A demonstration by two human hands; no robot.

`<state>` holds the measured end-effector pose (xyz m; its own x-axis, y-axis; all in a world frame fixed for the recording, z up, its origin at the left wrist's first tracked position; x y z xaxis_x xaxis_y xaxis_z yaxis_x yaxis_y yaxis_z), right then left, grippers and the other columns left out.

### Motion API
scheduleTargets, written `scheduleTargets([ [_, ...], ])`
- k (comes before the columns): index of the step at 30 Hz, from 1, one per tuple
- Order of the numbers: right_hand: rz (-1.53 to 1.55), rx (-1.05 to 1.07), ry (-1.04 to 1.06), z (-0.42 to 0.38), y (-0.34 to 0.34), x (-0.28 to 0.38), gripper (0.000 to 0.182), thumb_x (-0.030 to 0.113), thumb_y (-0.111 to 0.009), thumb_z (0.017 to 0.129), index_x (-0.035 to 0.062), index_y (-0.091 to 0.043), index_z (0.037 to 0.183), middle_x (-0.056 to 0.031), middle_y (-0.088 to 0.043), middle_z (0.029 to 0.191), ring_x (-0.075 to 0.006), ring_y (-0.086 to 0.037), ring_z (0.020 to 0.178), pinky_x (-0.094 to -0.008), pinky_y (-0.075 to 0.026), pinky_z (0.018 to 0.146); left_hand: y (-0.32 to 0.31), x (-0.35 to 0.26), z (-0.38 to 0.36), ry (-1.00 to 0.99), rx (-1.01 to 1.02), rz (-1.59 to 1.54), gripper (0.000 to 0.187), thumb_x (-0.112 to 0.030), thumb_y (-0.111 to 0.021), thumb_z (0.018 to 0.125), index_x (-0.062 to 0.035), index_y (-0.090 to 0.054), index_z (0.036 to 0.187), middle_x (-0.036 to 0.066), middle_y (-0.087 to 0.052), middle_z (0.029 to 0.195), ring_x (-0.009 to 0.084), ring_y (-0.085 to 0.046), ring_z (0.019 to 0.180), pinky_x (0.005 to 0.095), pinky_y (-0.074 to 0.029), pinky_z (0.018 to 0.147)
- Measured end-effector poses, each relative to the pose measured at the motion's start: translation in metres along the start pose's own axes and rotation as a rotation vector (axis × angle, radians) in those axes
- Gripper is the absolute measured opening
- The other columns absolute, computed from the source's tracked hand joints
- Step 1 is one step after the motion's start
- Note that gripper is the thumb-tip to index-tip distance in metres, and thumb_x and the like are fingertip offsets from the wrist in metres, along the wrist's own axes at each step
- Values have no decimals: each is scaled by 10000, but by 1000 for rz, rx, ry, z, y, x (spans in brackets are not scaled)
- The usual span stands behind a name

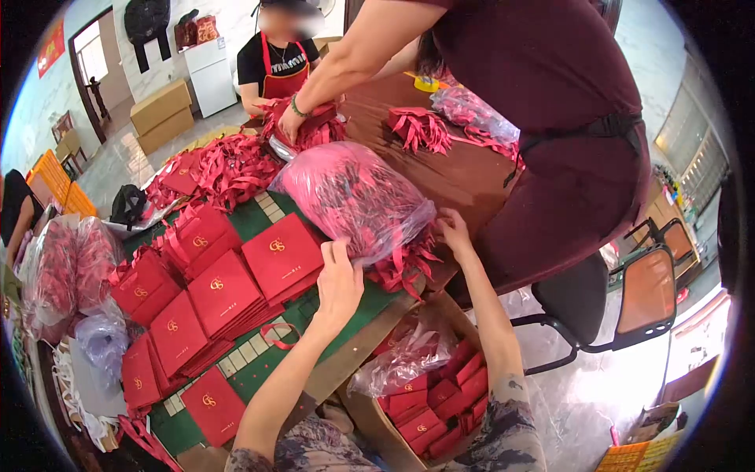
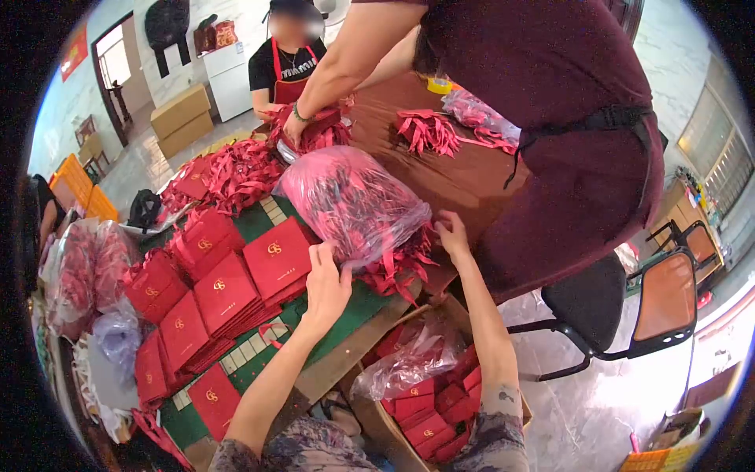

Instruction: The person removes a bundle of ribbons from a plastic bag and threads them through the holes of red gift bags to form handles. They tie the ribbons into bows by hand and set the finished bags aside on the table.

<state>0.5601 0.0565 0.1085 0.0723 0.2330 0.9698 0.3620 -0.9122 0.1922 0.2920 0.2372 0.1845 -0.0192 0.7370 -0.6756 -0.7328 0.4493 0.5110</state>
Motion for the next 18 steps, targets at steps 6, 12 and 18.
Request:
scheduleTargets([
  [6, -245, -3, 766, 1, -20, 51, 193, 111, -681, 901, 55, -675, 1085, -14, -645, 862, -98, -597, 831, -263, -488, 788, -8, 25, 32, 121, -4, -395, 124, 38, -525, 914, -13, -497, 1025, 104, -570, 902, 265, -679, 682, 375, -538, 592],
  [12, 65, -57, 699, 68, -82, 88, 90, 108, -701, 856, 35, -717, 905, -33, -713, 816, -86, -645, 767, -263, -507, 722, -24, 73, 59, 334, -40, -721, 151, -48, -577, 938, -45, -468, 1044, 56, -576, 798, 178, -656, 685, 303, -533, 574],
  [18, -207, -188, 678, 23, -95, 148, 114, 143, -759, 796, 35, -731, 817, -58, -719, 735, -122, -662, 648, -277, -511, 612, 11, 39, 75, -193, -80, 10, 205, -198, -690, 882, -35, -605, 973, 122, -604, 711, 190, -596, 651, 361, -480, 601],
])
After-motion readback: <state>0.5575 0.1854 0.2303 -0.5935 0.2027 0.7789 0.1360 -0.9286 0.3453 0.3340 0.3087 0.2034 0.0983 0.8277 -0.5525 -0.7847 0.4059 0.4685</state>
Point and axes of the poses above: each hand's wrist, its own z-axis towards the middle knuckle, its own y-axis out of the back of the hand, x = y × z, the point moved 1 cm from there along z, towards the middle knuckle
